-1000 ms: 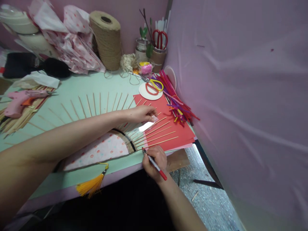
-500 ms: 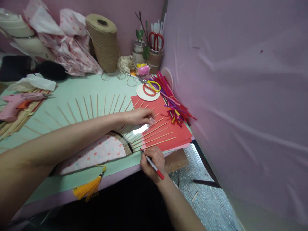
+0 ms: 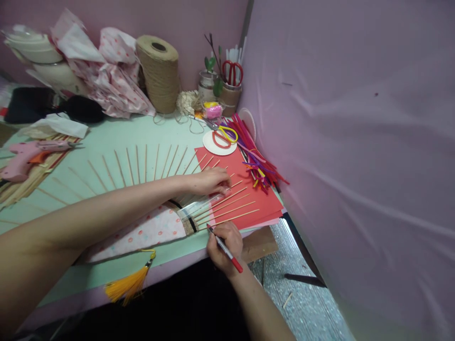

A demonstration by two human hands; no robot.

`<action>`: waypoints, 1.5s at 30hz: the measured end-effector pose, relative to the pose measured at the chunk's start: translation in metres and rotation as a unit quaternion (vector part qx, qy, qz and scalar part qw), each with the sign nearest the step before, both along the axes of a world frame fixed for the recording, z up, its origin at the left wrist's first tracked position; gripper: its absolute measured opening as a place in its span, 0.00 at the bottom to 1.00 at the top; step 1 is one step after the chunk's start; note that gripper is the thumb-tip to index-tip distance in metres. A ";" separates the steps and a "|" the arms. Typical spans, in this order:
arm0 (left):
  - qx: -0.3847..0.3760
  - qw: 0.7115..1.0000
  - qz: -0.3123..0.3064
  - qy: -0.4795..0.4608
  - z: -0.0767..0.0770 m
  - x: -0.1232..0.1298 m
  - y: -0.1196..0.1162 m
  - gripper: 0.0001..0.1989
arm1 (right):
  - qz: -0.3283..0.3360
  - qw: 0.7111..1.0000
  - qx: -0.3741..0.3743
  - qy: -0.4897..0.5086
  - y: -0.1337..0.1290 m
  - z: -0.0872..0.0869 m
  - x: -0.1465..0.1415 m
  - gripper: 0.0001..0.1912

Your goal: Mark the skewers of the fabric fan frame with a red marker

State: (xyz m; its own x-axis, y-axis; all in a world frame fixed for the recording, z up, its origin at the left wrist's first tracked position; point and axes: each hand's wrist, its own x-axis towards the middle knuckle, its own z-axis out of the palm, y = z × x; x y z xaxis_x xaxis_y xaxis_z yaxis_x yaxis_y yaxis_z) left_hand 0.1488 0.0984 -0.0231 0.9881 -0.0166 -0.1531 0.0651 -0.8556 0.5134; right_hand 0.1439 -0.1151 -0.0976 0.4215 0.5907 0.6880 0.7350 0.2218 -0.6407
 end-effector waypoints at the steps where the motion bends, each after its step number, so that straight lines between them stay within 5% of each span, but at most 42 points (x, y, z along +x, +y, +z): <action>1: 0.005 1.000 0.002 0.003 0.000 0.000 -0.001 0.12 | 0.002 1.000 -0.001 0.002 0.000 0.000 0.000 0.12; 27: 0.058 0.996 -0.041 -0.054 -0.008 -0.004 -0.012 0.11 | -0.097 0.993 -0.063 -0.012 0.009 0.011 0.002 0.07; 33: -0.028 0.998 -0.019 -0.055 0.001 -0.003 -0.003 0.10 | -0.091 0.994 -0.058 -0.003 0.008 0.013 0.002 0.07; 40: -0.192 0.974 0.081 -0.089 0.020 -0.002 0.047 0.09 | -0.070 0.996 -0.040 0.026 0.005 0.013 0.002 0.09; 45: -0.184 0.974 0.114 -0.065 0.015 -0.006 0.052 0.09 | -0.069 0.996 -0.046 0.030 0.005 0.013 0.002 0.08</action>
State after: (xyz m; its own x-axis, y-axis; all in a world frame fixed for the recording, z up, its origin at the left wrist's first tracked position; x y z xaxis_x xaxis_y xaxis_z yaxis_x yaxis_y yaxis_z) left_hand 0.1426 0.1501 -0.0085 0.9832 0.1750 -0.0520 0.1461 -0.5832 0.7991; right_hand 0.1463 -0.1105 -0.0844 0.5416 0.5838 0.6048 0.7149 0.0585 -0.6968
